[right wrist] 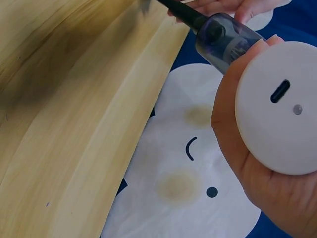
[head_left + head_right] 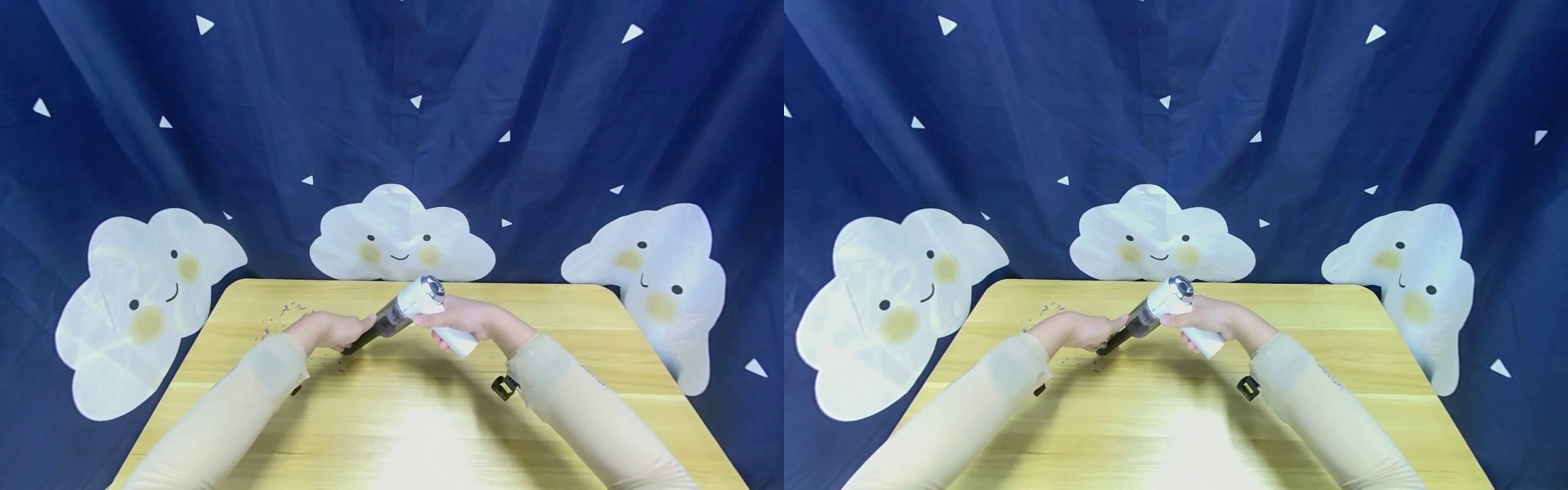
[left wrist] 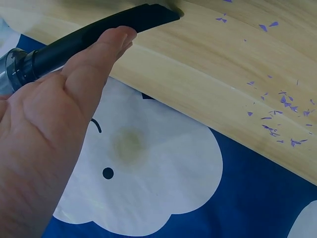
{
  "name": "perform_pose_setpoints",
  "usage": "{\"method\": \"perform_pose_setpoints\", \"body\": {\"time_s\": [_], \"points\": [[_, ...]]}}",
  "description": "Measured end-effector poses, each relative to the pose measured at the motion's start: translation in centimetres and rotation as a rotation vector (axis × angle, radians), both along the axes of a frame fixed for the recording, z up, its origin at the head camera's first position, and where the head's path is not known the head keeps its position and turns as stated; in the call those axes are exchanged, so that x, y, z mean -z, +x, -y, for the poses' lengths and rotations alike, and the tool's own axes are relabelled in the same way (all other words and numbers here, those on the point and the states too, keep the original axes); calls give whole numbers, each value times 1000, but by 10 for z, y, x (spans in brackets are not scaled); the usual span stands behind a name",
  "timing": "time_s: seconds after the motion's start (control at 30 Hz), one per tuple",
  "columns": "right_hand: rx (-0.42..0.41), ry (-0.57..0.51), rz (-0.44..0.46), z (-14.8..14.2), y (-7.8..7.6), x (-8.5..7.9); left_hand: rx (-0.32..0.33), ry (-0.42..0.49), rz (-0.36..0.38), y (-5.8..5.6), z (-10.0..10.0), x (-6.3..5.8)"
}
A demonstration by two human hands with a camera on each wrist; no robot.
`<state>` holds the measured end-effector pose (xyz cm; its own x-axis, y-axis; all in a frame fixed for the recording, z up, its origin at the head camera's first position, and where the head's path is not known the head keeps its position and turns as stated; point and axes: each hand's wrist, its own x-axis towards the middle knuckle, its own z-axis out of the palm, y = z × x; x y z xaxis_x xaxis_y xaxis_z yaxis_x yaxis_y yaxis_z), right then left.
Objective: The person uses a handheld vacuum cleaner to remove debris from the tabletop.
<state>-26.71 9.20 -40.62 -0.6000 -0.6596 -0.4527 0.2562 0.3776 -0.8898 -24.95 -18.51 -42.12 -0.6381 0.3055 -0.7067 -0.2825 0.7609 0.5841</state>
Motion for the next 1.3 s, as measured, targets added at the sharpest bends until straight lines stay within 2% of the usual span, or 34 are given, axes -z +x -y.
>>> {"method": "perform_pose_setpoints", "body": {"time_s": [0.2, 0.47, 0.73, 1.0, 1.23, 1.3], "points": [[-5, 0, 10, -2, 0, 0, 12, 24, 4, 4, -2, 0], [-27, 22, 1, -5, -1, -3, 11, 60, 50, 9, -6, -3], [-38, 31, 23, -9, -1, -5, 14, 96, 53, 11, -9, -1], [-10, 2, -25, -3, 3, -4, -1, 60, 18, 6, -2, 1], [19, -31, -45, 6, 5, 1, -37, 26, 34, 3, 5, -3], [15, -41, -47, 9, 6, 2, -31, 9, 31, 2, 7, -4]]}}
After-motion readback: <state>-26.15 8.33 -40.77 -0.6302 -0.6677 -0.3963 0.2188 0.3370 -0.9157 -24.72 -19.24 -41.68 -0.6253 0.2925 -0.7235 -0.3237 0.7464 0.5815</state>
